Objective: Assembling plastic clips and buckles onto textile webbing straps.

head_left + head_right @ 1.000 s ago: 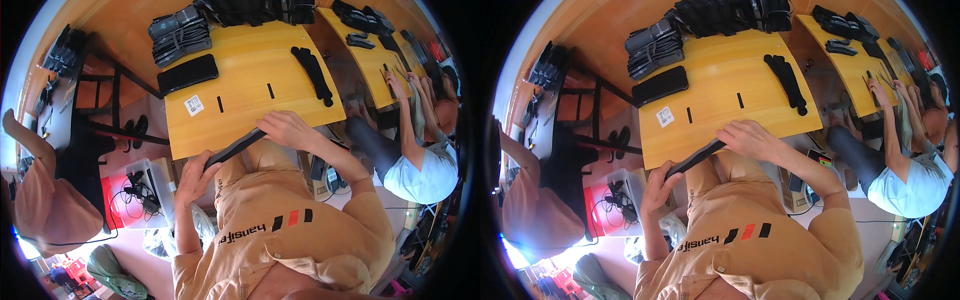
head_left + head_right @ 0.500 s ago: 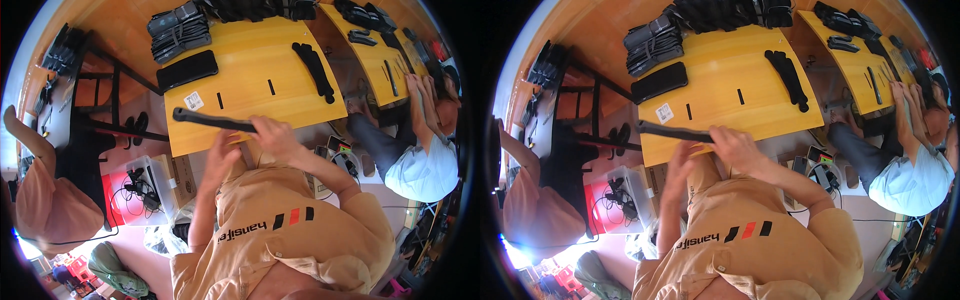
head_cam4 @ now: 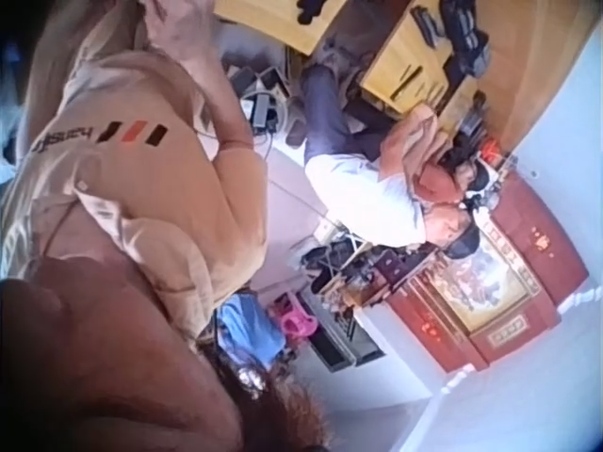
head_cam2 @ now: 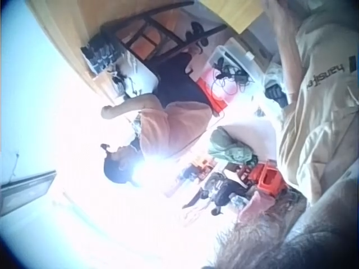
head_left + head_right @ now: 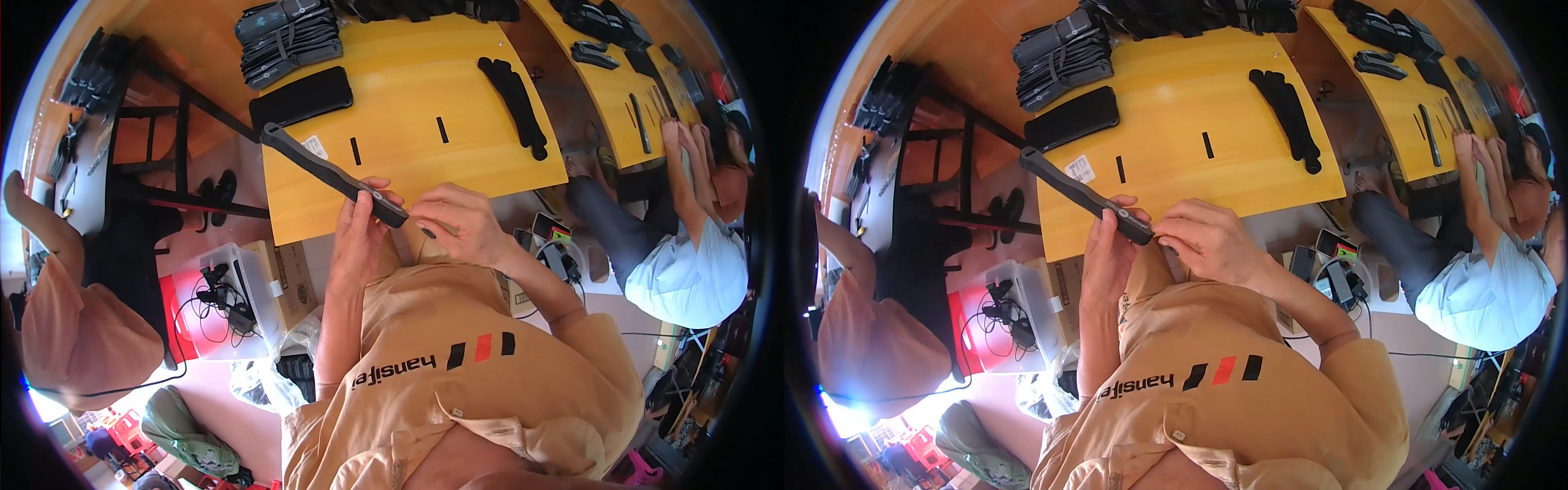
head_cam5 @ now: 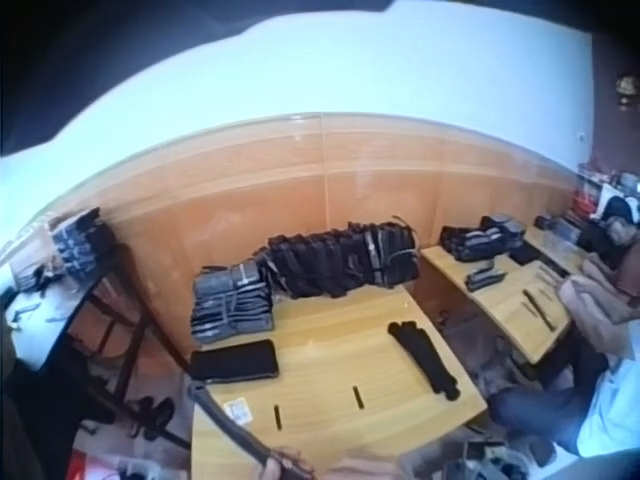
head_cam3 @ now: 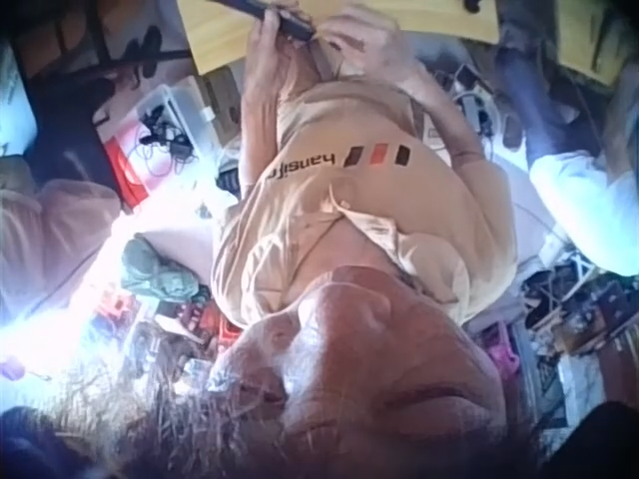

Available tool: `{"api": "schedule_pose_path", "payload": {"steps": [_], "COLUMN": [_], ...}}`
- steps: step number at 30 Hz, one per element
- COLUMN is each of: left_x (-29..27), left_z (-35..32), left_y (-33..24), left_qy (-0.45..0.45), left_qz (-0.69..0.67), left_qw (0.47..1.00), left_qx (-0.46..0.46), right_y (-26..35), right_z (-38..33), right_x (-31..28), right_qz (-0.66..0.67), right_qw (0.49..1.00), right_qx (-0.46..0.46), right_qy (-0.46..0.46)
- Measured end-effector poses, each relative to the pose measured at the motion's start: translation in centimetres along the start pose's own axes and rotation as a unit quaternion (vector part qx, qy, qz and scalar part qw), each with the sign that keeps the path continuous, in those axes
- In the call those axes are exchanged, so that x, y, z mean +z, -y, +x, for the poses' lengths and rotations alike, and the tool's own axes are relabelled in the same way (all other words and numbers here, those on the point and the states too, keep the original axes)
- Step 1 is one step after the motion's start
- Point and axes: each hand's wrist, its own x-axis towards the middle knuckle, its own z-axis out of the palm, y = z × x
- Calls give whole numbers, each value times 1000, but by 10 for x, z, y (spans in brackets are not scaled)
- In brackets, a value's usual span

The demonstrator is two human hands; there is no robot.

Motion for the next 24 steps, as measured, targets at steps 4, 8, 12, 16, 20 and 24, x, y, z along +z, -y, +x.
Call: {"api": "schedule_pose_path", "payload": {"steps": [4,8,12,16,20,24], "left_x": [7,2,-1,1,2,-3], "left_z": [-1,-4,-5,-4,-5,-3], "left_y": [-1,4,4,3,2,2], "left_qy": [-10,-19,-35,-37,-34,-12], "left_qz": [-29,21,23,51,68,77], "left_qw": [999,999,998,998,997,997], "left_qx": [-25,-17,-38,-28,-29,-23], "right_y": [-3,-1,1,0,2,1], "right_z": [0,0,1,1,1,0], "right_x": [4,2,3,2,0,2], "right_qz": [-2,5,16,9,24,63], "right_qw": [1000,1000,1000,1000,1000,996], "right_qx": [-12,-3,1,-5,14,57], "right_qy": [-16,-5,-7,6,14,25]}}
